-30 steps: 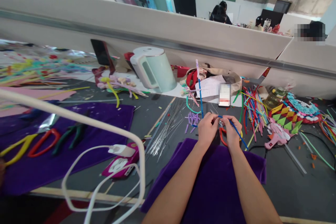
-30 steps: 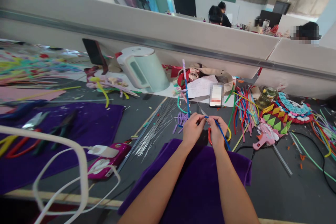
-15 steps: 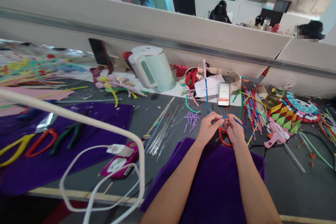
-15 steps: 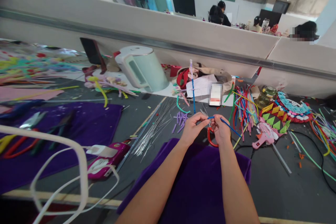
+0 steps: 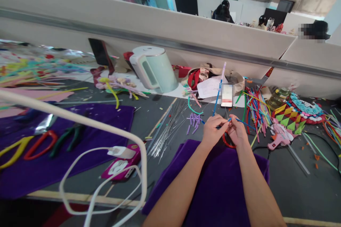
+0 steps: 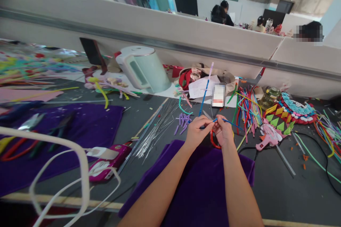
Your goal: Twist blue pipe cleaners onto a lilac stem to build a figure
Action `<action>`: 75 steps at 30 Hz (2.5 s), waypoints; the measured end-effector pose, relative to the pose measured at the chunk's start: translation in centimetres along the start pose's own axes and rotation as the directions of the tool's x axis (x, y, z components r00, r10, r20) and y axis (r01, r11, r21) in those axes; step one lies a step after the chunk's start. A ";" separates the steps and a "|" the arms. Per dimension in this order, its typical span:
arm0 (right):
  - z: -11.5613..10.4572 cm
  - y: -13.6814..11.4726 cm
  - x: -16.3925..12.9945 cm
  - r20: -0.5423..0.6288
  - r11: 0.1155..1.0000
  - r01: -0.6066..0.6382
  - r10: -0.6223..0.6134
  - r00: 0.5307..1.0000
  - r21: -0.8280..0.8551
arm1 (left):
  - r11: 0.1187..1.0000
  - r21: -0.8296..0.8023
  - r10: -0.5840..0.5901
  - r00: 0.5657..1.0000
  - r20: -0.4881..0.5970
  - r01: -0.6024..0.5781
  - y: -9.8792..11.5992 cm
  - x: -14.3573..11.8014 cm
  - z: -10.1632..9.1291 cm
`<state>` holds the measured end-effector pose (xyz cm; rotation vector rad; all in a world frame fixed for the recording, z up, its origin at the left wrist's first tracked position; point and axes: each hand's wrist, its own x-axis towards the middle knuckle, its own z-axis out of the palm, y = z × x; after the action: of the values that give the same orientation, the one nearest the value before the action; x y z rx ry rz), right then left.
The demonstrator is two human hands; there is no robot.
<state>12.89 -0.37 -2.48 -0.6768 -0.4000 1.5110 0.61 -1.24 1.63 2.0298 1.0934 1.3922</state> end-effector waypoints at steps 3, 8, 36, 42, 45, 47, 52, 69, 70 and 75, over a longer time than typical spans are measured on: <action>0.0 -0.4 0.0 -0.007 0.999 0.003 -0.003 1.000 0.038 | 0.982 0.143 0.115 0.991 0.066 -0.124 0.1 -0.2 0.3; 0.2 -1.0 -0.3 -0.009 0.999 0.053 -0.053 0.999 0.001 | 0.960 0.220 0.161 0.984 0.080 -0.175 -0.1 -0.5 0.7; 0.9 -0.5 -0.7 0.052 0.968 0.211 -0.206 0.977 -0.139 | 0.998 0.048 0.049 0.999 -0.005 -0.049 -0.4 -0.2 1.1; 1.0 -0.4 -0.6 0.037 0.968 0.202 -0.199 0.979 -0.147 | 0.989 0.106 0.098 0.993 0.064 -0.104 -0.5 -0.3 0.9; 0.9 -0.1 -0.5 -0.017 0.949 0.228 -0.237 0.971 -0.218 | 0.967 0.234 0.084 0.993 0.085 -0.102 -0.8 -0.3 0.8; 0.8 0.2 -0.3 -0.063 0.918 0.252 -0.284 0.957 -0.306 | 0.942 0.310 0.094 0.988 0.123 -0.128 -1.0 -0.3 0.7; 0.4 0.7 -0.2 -0.047 0.783 0.318 -0.403 0.914 -0.534 | 0.873 0.446 0.120 0.973 0.197 -0.198 -1.4 -0.3 0.7; 1.2 -0.1 -1.5 0.127 0.426 0.453 -0.602 0.788 -0.783 | 0.837 0.474 0.137 0.943 0.303 -0.274 -1.2 -0.3 0.5; 1.1 -0.1 -1.5 0.120 0.411 0.441 -0.608 0.785 -0.798 | 0.836 0.472 0.141 0.941 0.309 -0.280 -1.3 -0.3 0.5; 1.1 -0.3 -1.7 0.213 0.307 0.480 -0.616 0.758 -0.822 | 0.823 0.491 0.130 0.937 0.325 -0.285 -1.6 -0.5 0.5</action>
<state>12.40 -1.86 -1.19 -1.2488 -1.1881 0.4750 0.47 -0.67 0.02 2.7189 1.2549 0.9013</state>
